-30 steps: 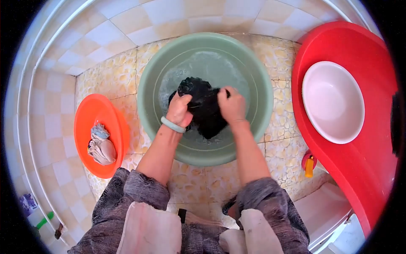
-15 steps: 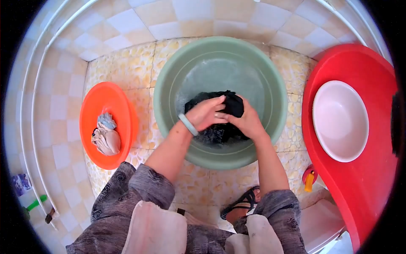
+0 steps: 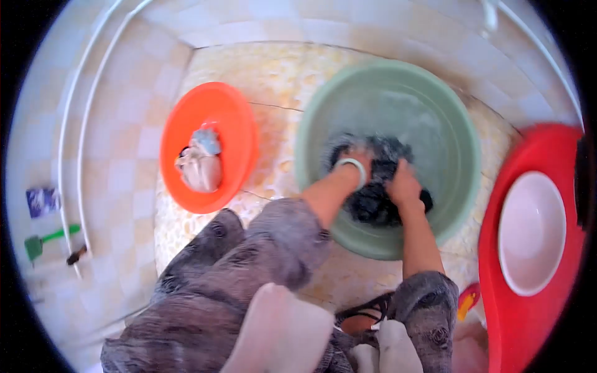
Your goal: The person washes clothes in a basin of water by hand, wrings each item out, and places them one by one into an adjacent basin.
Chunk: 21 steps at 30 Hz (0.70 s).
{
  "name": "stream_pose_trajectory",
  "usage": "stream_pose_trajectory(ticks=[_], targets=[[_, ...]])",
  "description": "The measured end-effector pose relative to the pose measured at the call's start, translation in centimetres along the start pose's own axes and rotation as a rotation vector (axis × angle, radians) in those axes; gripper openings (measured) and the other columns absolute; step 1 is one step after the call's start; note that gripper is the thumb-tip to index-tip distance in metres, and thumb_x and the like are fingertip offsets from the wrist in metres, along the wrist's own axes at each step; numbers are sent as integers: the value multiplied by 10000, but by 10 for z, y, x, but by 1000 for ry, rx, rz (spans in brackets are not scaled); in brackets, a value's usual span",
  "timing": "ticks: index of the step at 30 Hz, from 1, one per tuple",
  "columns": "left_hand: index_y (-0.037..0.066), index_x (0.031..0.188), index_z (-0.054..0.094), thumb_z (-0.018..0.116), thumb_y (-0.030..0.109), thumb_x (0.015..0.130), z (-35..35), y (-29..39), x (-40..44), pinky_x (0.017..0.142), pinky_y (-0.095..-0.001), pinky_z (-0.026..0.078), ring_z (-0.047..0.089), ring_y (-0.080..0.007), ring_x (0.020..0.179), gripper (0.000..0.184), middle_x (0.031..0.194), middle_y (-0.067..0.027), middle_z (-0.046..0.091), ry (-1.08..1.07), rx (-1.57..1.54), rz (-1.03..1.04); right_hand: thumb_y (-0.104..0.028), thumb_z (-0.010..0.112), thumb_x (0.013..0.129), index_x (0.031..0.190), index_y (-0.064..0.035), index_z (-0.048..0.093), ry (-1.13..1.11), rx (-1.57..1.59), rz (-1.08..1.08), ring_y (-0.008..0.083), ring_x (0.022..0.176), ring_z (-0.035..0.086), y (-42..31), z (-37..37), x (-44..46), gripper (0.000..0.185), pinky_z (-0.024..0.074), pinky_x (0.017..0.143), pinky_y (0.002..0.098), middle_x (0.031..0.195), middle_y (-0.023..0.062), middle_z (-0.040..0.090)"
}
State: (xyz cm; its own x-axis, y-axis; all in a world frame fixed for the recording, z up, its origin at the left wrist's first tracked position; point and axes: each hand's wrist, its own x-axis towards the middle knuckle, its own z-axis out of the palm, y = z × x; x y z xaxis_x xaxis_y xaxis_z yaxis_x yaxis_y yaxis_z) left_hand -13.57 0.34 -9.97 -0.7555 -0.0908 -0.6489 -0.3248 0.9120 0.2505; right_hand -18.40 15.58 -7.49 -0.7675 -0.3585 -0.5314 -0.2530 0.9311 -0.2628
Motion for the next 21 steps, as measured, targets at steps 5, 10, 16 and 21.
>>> stream_pose_trajectory(ticks=[5, 10, 16, 21], targets=[[105, 1329, 459, 576, 238, 820, -29, 19, -27, 1075, -538, 265, 274, -368, 1360, 538, 1457, -188, 319, 198, -337, -36, -148, 681, 705, 1253, -44, 462, 276, 320, -86, 391, 965, 618, 41, 16, 25, 599, 493, 843, 441, 1070, 219, 626], [61, 1268, 509, 566, 434, 876, 2, 43, -10, 1038, -409, 355, 478, -301, 1222, 544, 1297, -143, 531, 497, -1417, -271, -38, 629, 766, 1140, 9, 574, 337, 1051, -263, 196, 917, 612, -5, -73, -60, 381, 482, 823, 326, 1019, 104, 657], [60, 1051, 574, 471, 727, 791, -34, 26, -57, 822, -456, 499, 610, -336, 867, 723, 971, -190, 626, -499, -2273, 91, -63, 733, 683, 1113, -33, 585, 312, 648, -761, 243, 920, 615, -50, -85, -179, 455, 482, 815, 336, 982, 119, 614], [55, 1082, 583, 518, 369, 900, 13, 5, -24, 799, -354, 516, 625, -237, 857, 369, 962, -126, 633, -22, -1556, 488, -301, 764, 697, 1091, -79, 567, 448, 505, -558, 365, 810, 597, -70, -39, -150, 493, 506, 709, 406, 956, 145, 538]])
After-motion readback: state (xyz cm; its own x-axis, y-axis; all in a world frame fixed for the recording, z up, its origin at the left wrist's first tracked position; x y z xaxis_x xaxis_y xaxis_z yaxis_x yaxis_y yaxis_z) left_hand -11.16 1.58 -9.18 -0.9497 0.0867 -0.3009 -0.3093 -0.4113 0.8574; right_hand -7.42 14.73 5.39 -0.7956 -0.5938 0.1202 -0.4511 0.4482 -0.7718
